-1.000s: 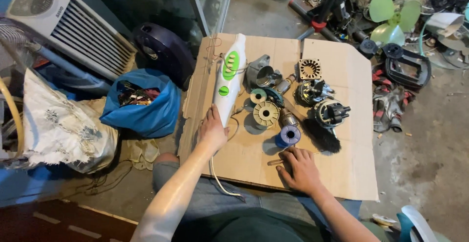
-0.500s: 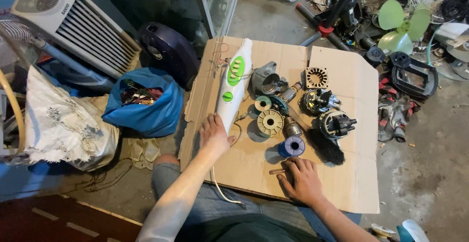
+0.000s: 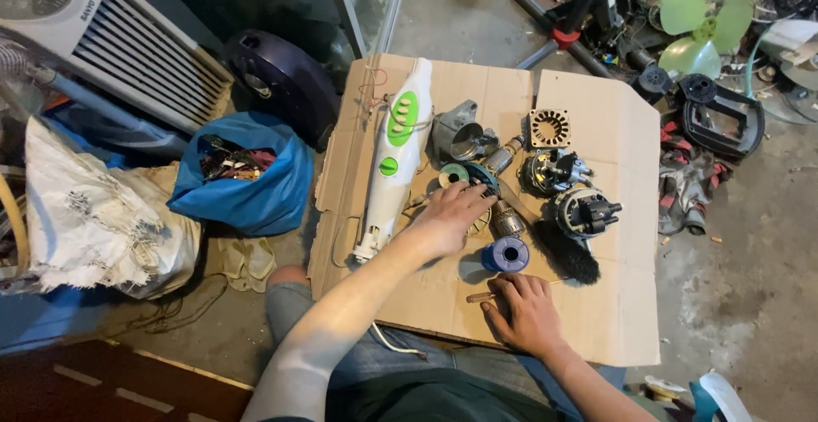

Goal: Adjusting and assembling internal motor components and wiring for a small household appliance.

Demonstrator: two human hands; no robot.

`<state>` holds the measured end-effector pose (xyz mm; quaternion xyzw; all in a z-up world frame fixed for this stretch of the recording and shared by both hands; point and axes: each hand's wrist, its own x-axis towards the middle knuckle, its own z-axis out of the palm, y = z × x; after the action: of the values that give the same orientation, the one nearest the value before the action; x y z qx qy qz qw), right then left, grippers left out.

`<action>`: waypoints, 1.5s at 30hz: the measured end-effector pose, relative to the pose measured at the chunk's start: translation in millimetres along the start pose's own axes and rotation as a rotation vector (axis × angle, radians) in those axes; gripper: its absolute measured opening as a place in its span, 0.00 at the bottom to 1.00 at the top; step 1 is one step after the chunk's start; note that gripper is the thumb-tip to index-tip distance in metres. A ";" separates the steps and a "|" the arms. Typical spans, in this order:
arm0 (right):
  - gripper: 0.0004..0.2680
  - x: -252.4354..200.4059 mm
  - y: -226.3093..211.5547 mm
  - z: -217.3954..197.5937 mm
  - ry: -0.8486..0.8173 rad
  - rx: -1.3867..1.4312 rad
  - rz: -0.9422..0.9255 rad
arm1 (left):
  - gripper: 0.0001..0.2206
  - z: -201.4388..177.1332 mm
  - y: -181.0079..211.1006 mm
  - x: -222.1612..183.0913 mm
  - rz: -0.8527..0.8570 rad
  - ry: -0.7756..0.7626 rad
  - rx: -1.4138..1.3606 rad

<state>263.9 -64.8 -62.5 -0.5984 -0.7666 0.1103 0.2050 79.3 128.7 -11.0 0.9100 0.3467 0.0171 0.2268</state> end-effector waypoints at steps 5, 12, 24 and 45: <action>0.15 -0.1 -2.7 -3.6 0.021 0.001 0.000 | 0.40 -31.1 11.3 -19.2 -0.111 -0.066 -0.093; 0.16 0.3 -6.1 -6.3 0.045 -0.018 -0.011 | 0.37 -29.0 16.2 -82.4 -0.329 0.345 -0.530; 0.15 -16.4 2.8 15.2 0.062 -0.071 -0.001 | 0.30 -8.4 22.5 -139.7 -0.407 0.328 -1.385; 0.08 -6.9 -30.6 -21.3 0.649 0.588 -0.173 | 0.27 -54.4 79.8 -177.2 -0.063 0.603 -0.589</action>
<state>248.1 -81.0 -32.0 -0.4518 -0.6461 0.1126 0.6048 -15.7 -15.1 94.0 0.7497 0.4053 0.3738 0.3660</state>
